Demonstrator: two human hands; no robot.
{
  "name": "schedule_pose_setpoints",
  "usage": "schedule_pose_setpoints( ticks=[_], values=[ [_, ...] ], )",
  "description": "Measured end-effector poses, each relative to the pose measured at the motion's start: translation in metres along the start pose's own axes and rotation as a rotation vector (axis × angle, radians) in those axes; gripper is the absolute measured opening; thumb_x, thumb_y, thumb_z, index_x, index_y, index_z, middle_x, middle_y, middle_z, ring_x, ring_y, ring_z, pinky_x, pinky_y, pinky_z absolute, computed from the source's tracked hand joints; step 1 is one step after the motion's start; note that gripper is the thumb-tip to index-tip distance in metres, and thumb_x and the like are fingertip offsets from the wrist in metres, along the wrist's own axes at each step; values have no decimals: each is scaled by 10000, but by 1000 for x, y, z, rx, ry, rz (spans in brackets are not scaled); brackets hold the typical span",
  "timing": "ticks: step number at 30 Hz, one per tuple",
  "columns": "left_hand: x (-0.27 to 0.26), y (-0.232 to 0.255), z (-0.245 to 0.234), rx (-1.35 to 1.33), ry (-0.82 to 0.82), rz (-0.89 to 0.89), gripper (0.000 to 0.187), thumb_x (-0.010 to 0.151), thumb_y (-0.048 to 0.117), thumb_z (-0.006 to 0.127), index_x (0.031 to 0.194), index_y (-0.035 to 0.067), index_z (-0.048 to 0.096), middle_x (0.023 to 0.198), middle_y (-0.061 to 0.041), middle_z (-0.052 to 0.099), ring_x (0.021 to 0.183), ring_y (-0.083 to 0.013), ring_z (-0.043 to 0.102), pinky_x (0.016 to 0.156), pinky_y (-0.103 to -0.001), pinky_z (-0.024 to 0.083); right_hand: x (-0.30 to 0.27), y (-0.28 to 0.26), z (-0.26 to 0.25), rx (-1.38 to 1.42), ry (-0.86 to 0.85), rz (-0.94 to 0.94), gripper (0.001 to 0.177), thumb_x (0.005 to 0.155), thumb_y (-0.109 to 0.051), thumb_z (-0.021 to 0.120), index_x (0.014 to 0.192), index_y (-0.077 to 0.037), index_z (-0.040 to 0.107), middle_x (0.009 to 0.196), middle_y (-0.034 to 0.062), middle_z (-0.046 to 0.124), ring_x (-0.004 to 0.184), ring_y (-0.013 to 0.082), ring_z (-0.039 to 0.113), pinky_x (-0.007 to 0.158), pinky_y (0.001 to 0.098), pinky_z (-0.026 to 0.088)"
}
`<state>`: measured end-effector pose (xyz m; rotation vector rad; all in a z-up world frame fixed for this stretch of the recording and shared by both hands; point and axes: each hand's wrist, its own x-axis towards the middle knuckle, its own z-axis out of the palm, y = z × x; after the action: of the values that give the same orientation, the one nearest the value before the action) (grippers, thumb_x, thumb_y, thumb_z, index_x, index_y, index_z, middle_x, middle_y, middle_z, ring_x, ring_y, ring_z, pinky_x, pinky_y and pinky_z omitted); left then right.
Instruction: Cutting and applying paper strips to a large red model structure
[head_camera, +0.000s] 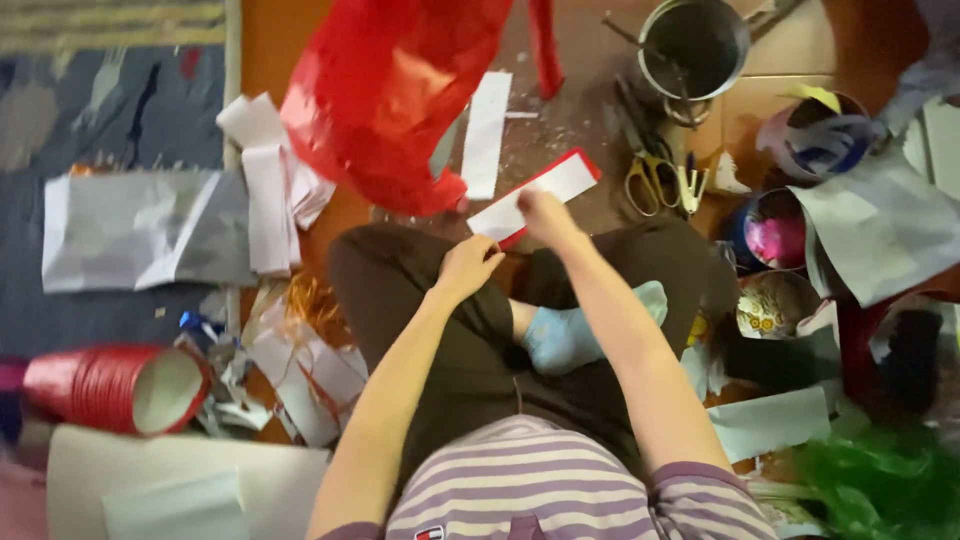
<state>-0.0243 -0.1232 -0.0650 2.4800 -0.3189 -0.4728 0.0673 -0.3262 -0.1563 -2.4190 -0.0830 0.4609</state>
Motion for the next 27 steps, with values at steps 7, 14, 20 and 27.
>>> schedule_pose_setpoints(
  ticks=[7, 14, 20, 27],
  values=[
    [17, 1, 3, -134, -10, 85, 220, 889, 266, 640, 948, 61, 695, 925, -179, 712, 935, -375, 677, 807, -484, 511, 1, -73, 15, -185, 287, -480, 309, 770, -320, 691, 1001, -116, 668, 900, 110, 595, 893, 330, 620, 718, 467, 544],
    [36, -10, 7, -338, -72, -8, 243, 869, 295, 665, 994, 100, 735, 999, -115, 733, 1025, -298, 666, 885, -410, 509, 85, -18, 62, -260, 180, -346, 143, 848, -264, 604, 948, -188, 536, 892, 34, 526, 864, 264, 618, 694, 425, 538],
    [74, -14, 69, -422, -210, -212, 338, 829, 284, 613, 1031, 37, 726, 1057, -186, 708, 1091, -351, 632, 944, -470, 484, 37, -37, 18, -132, 145, -306, 230, 808, -255, 681, 967, -158, 547, 942, 104, 557, 935, 341, 616, 751, 466, 537],
    [65, 2, 49, -650, -192, -303, 350, 844, 193, 604, 1127, 6, 693, 1113, -239, 684, 1064, -369, 654, 936, -453, 518, 69, -53, 57, -437, 539, -451, 274, 771, -418, 647, 991, -275, 566, 868, 2, 551, 851, 228, 637, 674, 404, 539]
  ],
)
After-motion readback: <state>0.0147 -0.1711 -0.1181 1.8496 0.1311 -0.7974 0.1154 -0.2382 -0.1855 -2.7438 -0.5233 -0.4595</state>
